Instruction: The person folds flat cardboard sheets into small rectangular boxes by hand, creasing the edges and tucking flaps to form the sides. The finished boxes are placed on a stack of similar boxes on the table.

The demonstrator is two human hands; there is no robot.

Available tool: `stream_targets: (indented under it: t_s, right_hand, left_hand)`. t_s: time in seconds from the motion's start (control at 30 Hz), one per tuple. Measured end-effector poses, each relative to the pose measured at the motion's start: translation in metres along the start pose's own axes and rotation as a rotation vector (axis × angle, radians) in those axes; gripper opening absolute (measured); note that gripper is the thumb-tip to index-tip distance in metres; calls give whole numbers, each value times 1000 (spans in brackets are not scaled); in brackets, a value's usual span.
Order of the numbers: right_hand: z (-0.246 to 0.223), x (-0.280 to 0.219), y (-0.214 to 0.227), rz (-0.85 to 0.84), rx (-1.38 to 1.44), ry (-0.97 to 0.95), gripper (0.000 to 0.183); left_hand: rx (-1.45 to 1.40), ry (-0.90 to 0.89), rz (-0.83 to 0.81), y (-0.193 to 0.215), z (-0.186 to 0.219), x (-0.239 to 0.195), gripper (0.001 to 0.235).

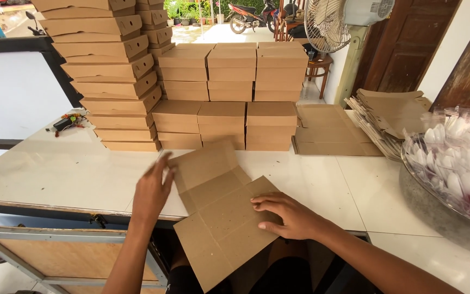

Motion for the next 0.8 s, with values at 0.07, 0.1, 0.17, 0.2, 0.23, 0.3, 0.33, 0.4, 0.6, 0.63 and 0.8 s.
stream_targets:
  t_s: [0.07, 0.1, 0.17, 0.2, 0.23, 0.3, 0.33, 0.4, 0.6, 0.63, 0.8]
  right_hand:
    - [-1, 0, 3, 18, 68, 7, 33]
    - [-2, 1, 4, 36, 137, 15, 31]
    - [3, 3, 3, 47, 160, -6, 30]
    - [6, 6, 3, 61, 185, -24, 31]
    - [10, 7, 1, 59, 186, -27, 31]
    - [20, 11, -1, 104, 190, -50, 33]
    - [28, 10, -8, 103, 189, -53, 33]
    - [46, 8, -16, 159, 159, -59, 36]
    - [33, 7, -14, 68, 81, -72, 15]
    - [20, 9, -6, 66, 80, -72, 15]
    - [44, -2, -35, 39, -397, 69, 55]
  left_hand:
    - [165, -100, 81, -12, -7, 2, 43]
    - [333, -199, 162, -17, -9, 2, 39]
    - [231, -219, 2, -29, -4, -2, 34]
    - [131, -240, -158, -38, -1, -3, 29]
    - [129, -238, -161, -30, 7, -3, 29]
    - [-118, -79, -593, -25, 21, -5, 43]
    - [-121, -78, -595, -29, 14, -5, 43]
    - [-28, 40, -677, -40, -4, -5, 57]
    - [164, 123, -723, -42, -19, -7, 61]
    - [162, 125, -722, -39, -20, -19, 61]
    - [-61, -133, -129, 4, -7, -94, 42]
Point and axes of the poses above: each hand's wrist, its own x-axis towards the middle knuckle, its own y-axis out of the back of the hand, z = x × y, the point moved 3 cm from there along x, towards the middle knuckle, and after that the axes turned 9 degrees about z, right-handed, at the moved point
